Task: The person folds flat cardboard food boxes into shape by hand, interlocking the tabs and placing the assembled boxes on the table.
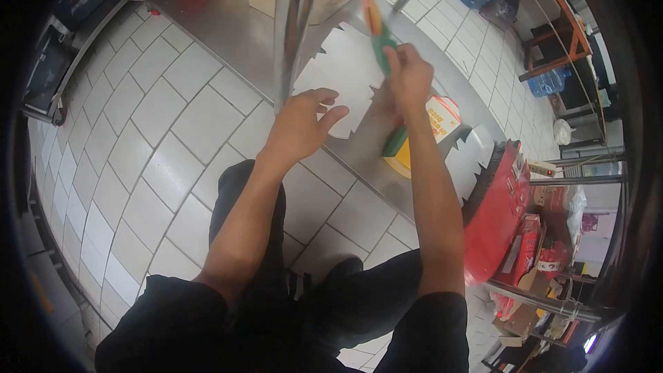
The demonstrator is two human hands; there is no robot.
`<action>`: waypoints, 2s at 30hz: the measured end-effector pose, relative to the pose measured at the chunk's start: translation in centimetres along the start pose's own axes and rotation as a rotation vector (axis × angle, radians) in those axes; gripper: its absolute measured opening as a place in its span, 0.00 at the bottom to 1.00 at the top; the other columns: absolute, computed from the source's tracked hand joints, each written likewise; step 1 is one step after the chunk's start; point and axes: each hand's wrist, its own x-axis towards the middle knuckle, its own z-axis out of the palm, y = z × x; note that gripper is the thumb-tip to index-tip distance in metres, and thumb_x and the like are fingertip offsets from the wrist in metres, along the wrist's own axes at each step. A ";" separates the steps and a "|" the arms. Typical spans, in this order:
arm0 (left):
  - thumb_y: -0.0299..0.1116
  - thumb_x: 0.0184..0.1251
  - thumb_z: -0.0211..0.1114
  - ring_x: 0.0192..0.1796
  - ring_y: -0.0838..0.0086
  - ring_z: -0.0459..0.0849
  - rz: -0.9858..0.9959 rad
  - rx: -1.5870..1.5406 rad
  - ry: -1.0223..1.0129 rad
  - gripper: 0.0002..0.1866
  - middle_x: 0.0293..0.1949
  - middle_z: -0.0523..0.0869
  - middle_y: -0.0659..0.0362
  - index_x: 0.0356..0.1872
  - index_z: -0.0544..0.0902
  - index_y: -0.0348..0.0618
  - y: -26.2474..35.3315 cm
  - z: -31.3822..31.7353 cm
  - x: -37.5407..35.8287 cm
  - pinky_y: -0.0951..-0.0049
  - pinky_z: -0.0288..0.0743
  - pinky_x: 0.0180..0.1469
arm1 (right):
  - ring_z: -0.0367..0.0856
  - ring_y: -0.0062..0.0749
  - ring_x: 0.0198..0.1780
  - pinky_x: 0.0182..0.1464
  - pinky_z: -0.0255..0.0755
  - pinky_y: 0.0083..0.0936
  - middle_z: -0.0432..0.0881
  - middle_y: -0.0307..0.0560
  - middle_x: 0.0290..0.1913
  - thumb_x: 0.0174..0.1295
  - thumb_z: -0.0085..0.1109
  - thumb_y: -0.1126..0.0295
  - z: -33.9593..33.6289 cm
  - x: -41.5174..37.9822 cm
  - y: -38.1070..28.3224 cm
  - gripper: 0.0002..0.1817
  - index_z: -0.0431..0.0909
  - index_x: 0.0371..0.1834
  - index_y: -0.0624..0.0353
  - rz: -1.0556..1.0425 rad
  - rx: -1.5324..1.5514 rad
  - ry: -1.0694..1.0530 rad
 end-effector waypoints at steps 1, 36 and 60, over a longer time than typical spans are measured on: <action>0.45 0.65 0.67 0.47 0.51 0.85 -0.015 -0.031 0.037 0.23 0.42 0.86 0.43 0.47 0.83 0.32 0.0 -0.1 -0.1 0.59 0.77 0.51 | 0.81 0.48 0.25 0.32 0.73 0.37 0.83 0.57 0.25 0.60 0.66 0.62 0.5 -0.8 -0.4 0.13 0.82 0.36 0.62 0.062 -0.052 -0.143; 0.56 0.68 0.60 0.65 0.42 0.73 -0.348 0.351 -0.261 0.47 0.68 0.63 0.27 0.72 0.55 0.26 -0.1 2.1 0.2 0.59 0.71 0.64 | 0.77 0.22 0.32 0.38 0.69 0.21 0.84 0.47 0.31 0.71 0.53 0.70 -3.1 -0.3 -2.6 0.11 0.67 0.50 0.65 0.105 0.542 0.342; 0.39 0.78 0.53 0.58 0.66 0.80 0.084 -0.945 -0.038 0.24 0.56 0.80 0.47 0.65 0.68 0.33 8.2 4.5 -3.5 0.69 0.72 0.61 | 0.77 0.24 0.50 0.55 0.69 0.22 0.81 0.45 0.50 0.69 0.60 0.63 -18.4 -11.3 -7.7 0.22 0.70 0.59 0.67 0.501 0.371 -0.049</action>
